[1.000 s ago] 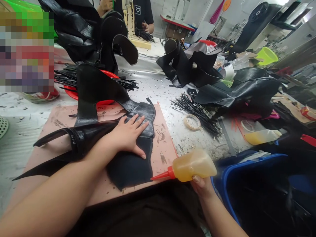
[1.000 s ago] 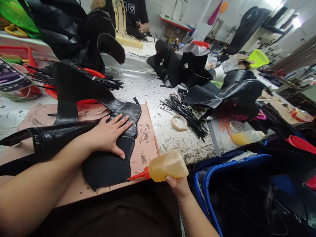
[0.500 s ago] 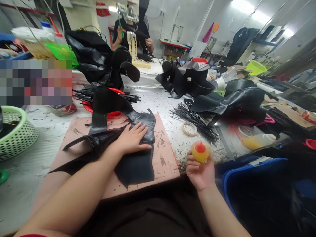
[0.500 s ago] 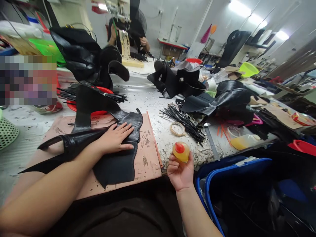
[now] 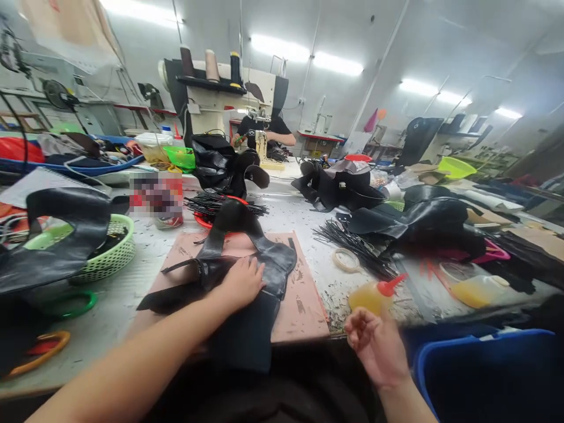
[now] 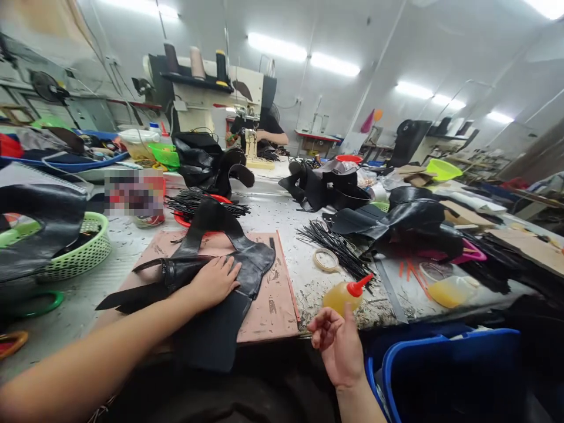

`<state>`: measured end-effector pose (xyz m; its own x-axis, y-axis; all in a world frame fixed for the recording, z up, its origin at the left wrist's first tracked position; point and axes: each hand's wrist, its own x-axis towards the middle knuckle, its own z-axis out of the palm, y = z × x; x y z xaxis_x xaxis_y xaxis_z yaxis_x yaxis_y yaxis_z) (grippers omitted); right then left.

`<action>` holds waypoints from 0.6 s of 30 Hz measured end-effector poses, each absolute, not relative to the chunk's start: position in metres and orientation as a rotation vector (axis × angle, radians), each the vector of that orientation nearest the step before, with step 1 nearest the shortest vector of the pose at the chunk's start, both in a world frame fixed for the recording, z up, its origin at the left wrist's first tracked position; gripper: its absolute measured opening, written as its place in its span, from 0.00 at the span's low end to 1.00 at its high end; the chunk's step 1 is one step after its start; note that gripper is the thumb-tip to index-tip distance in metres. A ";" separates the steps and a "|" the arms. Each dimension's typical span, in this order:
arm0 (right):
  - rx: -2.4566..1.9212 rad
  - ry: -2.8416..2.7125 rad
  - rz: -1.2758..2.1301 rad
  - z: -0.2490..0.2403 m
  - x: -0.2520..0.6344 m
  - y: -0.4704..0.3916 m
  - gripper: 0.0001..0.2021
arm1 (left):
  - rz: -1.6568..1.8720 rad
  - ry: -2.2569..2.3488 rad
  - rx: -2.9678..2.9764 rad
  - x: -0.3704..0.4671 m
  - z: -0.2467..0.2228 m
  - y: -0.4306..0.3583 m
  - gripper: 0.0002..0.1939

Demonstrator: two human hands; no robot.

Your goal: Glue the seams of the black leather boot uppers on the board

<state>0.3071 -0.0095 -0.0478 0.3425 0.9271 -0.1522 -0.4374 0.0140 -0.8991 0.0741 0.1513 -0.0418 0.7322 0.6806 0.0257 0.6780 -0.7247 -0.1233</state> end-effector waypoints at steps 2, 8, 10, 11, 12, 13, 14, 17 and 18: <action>-1.206 -0.805 1.117 -0.028 0.292 0.005 0.19 | 0.036 -0.969 -2.881 0.059 -0.041 0.146 0.23; -1.341 -1.610 0.667 0.013 0.241 0.110 0.12 | 0.141 -0.503 -3.096 0.011 -0.026 0.131 0.23; -1.331 -1.634 0.690 0.014 0.226 0.141 0.18 | 0.178 -0.428 -3.123 -0.004 -0.018 0.125 0.22; -1.333 -1.637 0.708 0.012 0.220 0.152 0.20 | 0.196 -0.424 -3.127 -0.011 -0.014 0.122 0.21; -1.337 -1.635 0.724 0.010 0.217 0.159 0.20 | 0.212 -0.440 -3.124 -0.018 -0.009 0.120 0.20; -1.343 -1.624 0.736 0.008 0.215 0.162 0.20 | 0.227 -0.475 -3.116 -0.025 -0.005 0.118 0.19; -1.351 -1.604 0.744 0.006 0.216 0.161 0.18 | 0.241 -0.526 -3.104 -0.031 0.000 0.116 0.18; -1.388 -1.497 0.769 -0.001 0.228 0.143 0.14 | 0.275 -0.735 -3.049 -0.040 0.010 0.116 0.15; -1.403 -1.453 0.787 -0.003 0.233 0.132 0.12 | 0.290 -0.810 -3.026 -0.040 0.012 0.116 0.14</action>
<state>0.2328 0.1320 -0.0035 0.0926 0.9779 0.1873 0.3774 0.1396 -0.9155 -0.0395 0.1163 0.0120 0.8504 0.4950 -0.1785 0.4959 -0.8673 -0.0427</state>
